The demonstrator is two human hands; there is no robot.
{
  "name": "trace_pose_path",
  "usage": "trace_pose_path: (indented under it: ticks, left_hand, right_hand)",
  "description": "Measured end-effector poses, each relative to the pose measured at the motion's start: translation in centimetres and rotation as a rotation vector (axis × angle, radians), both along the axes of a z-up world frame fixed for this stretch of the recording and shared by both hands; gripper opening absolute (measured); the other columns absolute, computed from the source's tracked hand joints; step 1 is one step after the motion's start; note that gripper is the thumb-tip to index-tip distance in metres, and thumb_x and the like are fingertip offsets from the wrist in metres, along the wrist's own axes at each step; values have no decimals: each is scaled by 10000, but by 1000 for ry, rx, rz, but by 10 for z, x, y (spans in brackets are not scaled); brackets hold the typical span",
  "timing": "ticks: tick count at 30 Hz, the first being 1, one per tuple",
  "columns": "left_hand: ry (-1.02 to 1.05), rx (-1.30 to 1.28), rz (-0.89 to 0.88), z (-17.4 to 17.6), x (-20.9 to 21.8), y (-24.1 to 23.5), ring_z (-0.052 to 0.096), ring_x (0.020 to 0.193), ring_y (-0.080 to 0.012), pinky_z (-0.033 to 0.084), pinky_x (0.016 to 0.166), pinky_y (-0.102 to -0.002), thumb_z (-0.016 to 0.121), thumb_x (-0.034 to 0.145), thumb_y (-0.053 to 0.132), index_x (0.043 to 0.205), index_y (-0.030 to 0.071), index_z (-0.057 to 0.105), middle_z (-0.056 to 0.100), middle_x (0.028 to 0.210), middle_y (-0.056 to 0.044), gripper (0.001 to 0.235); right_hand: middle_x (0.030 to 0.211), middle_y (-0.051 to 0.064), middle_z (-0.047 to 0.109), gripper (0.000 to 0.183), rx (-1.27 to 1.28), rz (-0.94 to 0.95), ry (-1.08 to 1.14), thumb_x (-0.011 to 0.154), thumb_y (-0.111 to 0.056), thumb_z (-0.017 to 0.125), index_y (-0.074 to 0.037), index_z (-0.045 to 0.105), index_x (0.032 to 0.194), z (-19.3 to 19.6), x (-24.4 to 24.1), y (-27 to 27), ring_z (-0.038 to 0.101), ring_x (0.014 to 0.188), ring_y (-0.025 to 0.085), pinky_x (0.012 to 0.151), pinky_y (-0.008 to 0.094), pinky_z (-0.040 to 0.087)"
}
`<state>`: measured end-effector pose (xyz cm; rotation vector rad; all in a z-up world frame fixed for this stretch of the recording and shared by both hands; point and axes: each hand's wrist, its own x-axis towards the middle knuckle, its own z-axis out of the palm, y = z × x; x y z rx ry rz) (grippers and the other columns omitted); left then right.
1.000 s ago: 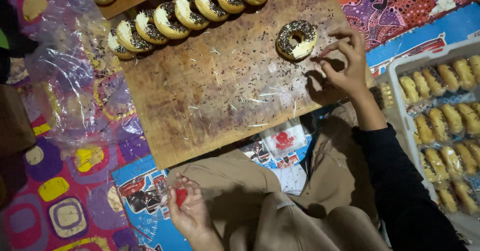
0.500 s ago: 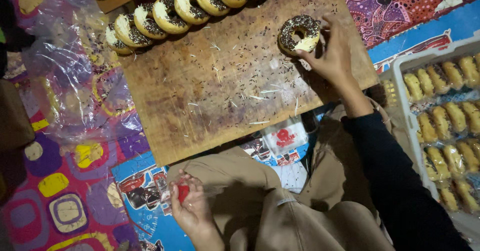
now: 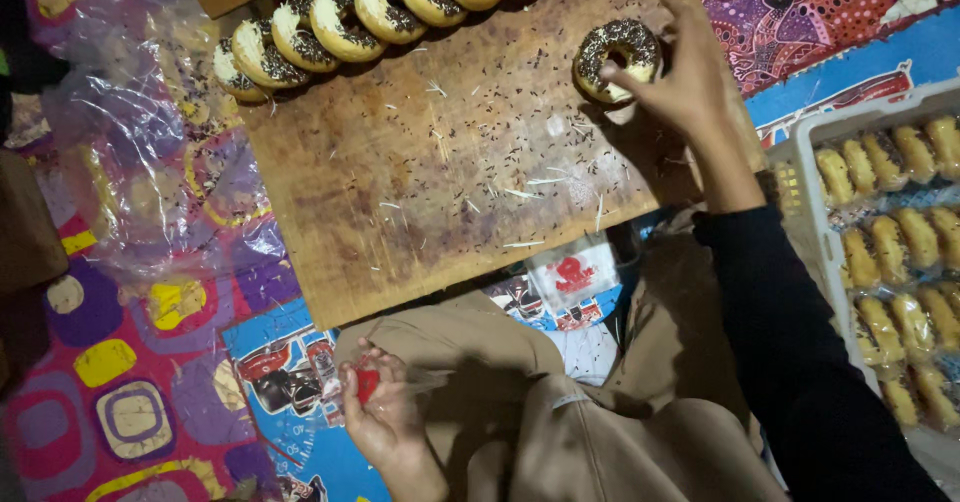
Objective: The person sits on the floor and repeatedly picks up doughnuts from a wooden board, places them into clear plastic bags, and arranges the packaged doughnuts in a white plastic basket. The person handles the doughnuts one at a time throughout the clip.
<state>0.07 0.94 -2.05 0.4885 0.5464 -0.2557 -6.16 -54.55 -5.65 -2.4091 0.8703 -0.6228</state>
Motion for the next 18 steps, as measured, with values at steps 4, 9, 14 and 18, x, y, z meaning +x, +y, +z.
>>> trace_pose_path:
  ticks: [4,9,14,18]
  left_hand:
    - [21,58,-2,-3,0,1,613,1123,-289,540,973,-382,661,969,84,1092,44,650,617,1326,-222,131]
    - [-24,140,-31,2,-2,-8,615,1105,-268,536,956,-376,664,975,114,1109,43,647,620,1325,-203,153]
    - [10,193,-61,8,-4,-14,622,1102,-255,534,965,-365,655,965,121,1106,67,637,626,1331,-199,152]
    - [31,107,-39,11,-4,-13,624,1107,-248,532,981,-358,651,973,115,1100,72,633,627,1328,-174,136]
  right_hand:
    - [1356,207,597,729,46,-2,-80,972,-315,872,-63,486,1536,7,-31,-9,623,1221,326,1015,470,538]
    - [1402,134,620,651,70,23,-130,978,-234,719,-133,449,1561,7,-35,8,626,1314,293,1157,476,549]
    - [1512,299,475,1362,-353,23,-6,716,-611,960,-24,154,1645,-9,-6,30,516,1341,454,1111,603,429]
    - [1513,265,502,1225,-193,11,31,866,-589,913,-93,162,1696,-14,1,21,543,1386,424,1167,569,457]
